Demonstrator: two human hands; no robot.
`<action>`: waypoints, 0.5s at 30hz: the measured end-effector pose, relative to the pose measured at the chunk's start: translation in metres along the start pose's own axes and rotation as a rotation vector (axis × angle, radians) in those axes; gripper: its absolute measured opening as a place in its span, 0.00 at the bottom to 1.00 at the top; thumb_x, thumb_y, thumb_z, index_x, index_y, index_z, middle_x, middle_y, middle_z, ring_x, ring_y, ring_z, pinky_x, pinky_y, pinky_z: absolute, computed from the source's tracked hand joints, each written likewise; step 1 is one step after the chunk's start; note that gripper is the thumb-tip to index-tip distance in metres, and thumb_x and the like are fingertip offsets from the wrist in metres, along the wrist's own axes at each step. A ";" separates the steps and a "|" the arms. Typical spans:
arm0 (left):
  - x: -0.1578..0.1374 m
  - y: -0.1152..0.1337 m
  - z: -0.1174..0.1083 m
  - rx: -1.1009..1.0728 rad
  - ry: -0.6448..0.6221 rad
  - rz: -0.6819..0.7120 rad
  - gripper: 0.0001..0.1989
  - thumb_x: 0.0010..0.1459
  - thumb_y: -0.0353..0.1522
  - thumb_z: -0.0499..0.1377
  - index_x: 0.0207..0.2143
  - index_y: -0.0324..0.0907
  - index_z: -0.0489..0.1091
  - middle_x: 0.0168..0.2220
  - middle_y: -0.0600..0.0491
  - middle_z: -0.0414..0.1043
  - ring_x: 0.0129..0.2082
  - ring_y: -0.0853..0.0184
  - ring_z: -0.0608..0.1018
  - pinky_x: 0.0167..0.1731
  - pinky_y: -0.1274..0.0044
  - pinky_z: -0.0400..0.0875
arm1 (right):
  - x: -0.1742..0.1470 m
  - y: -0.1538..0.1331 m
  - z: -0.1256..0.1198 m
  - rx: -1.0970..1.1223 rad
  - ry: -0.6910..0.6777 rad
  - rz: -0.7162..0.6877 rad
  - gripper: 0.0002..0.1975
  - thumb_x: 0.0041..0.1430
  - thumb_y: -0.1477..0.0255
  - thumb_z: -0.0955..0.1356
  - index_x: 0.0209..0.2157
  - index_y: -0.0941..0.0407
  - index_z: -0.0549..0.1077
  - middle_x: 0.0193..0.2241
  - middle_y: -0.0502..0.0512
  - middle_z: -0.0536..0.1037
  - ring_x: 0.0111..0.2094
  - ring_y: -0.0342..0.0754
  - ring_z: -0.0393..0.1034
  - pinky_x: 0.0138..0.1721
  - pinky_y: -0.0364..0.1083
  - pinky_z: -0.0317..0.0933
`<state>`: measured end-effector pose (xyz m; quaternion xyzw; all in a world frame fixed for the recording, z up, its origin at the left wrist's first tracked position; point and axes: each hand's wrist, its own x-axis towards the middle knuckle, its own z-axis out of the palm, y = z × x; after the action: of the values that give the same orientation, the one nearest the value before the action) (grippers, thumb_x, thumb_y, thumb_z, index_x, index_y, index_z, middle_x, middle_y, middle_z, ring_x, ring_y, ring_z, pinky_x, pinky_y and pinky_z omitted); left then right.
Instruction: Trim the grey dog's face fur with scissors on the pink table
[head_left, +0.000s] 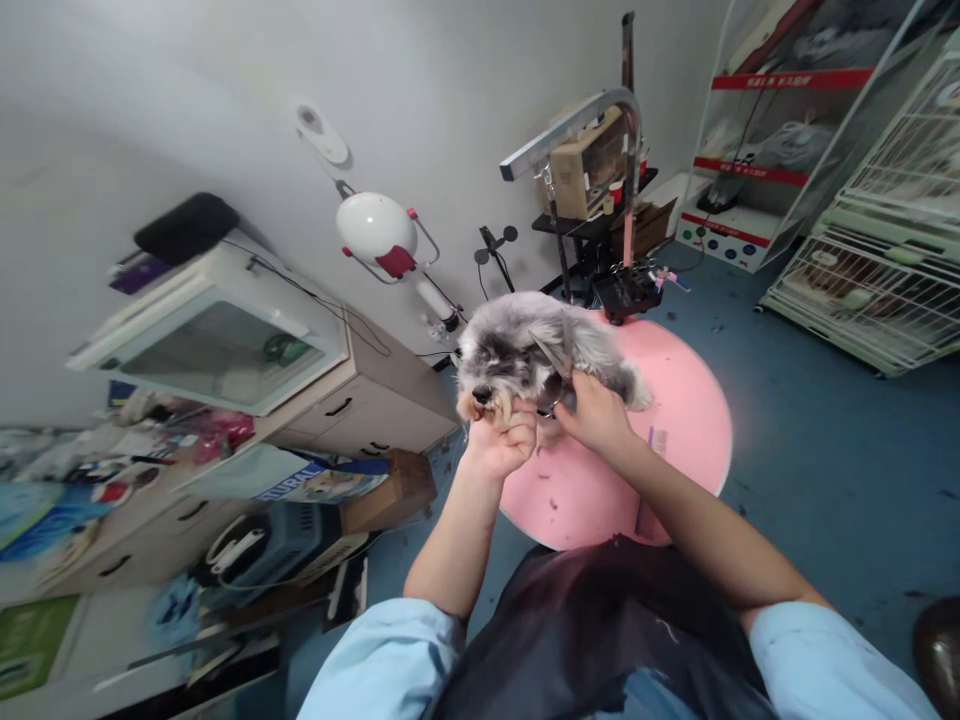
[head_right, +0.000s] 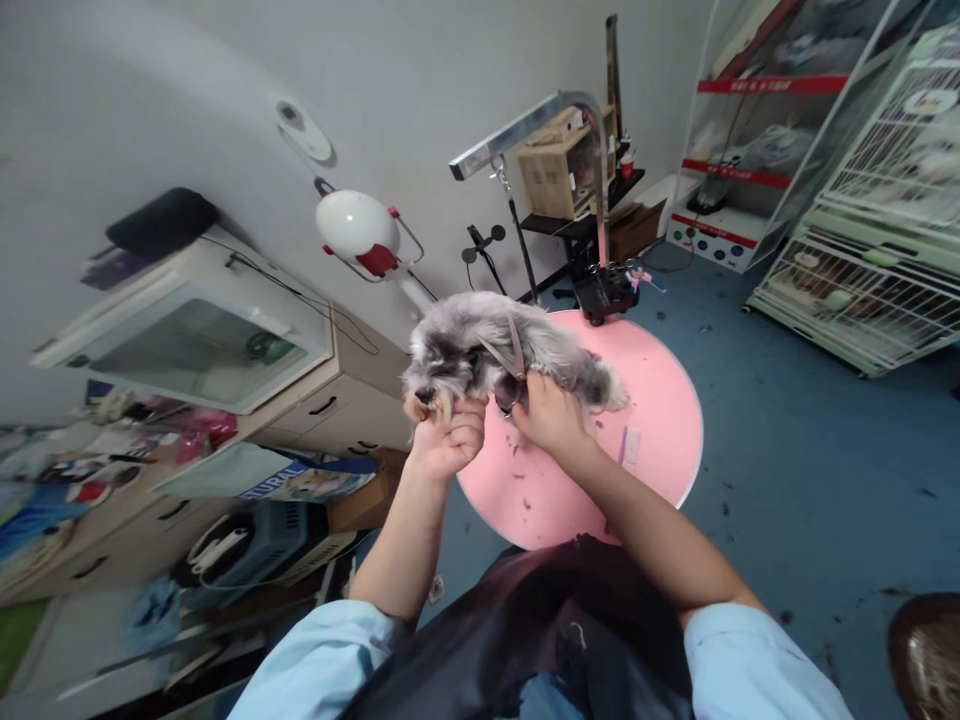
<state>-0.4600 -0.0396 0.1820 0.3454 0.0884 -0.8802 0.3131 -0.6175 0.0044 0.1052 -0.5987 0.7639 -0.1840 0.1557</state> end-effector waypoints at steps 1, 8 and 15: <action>-0.003 -0.001 0.004 -0.003 0.024 0.017 0.13 0.63 0.22 0.54 0.29 0.44 0.55 0.19 0.61 0.59 0.10 0.79 0.59 0.09 0.87 0.47 | 0.000 -0.001 -0.002 0.004 -0.006 0.001 0.20 0.69 0.68 0.64 0.58 0.61 0.70 0.52 0.67 0.80 0.50 0.61 0.78 0.48 0.53 0.69; -0.013 -0.004 0.017 -0.020 0.125 0.088 0.16 0.71 0.25 0.50 0.28 0.45 0.54 0.16 0.63 0.58 0.07 0.80 0.58 0.07 0.88 0.46 | 0.001 0.000 0.001 0.031 0.004 -0.030 0.19 0.68 0.68 0.64 0.57 0.60 0.70 0.51 0.66 0.80 0.48 0.60 0.78 0.46 0.51 0.68; -0.009 0.003 0.009 -0.012 0.092 0.080 0.16 0.68 0.23 0.54 0.28 0.45 0.54 0.15 0.63 0.59 0.08 0.78 0.60 0.07 0.87 0.47 | -0.019 0.006 0.024 0.046 0.000 -0.084 0.21 0.67 0.70 0.64 0.59 0.63 0.71 0.49 0.68 0.80 0.46 0.59 0.78 0.43 0.50 0.67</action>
<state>-0.4586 -0.0408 0.1947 0.3868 0.0943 -0.8497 0.3458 -0.6072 0.0216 0.0815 -0.6263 0.7338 -0.2078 0.1614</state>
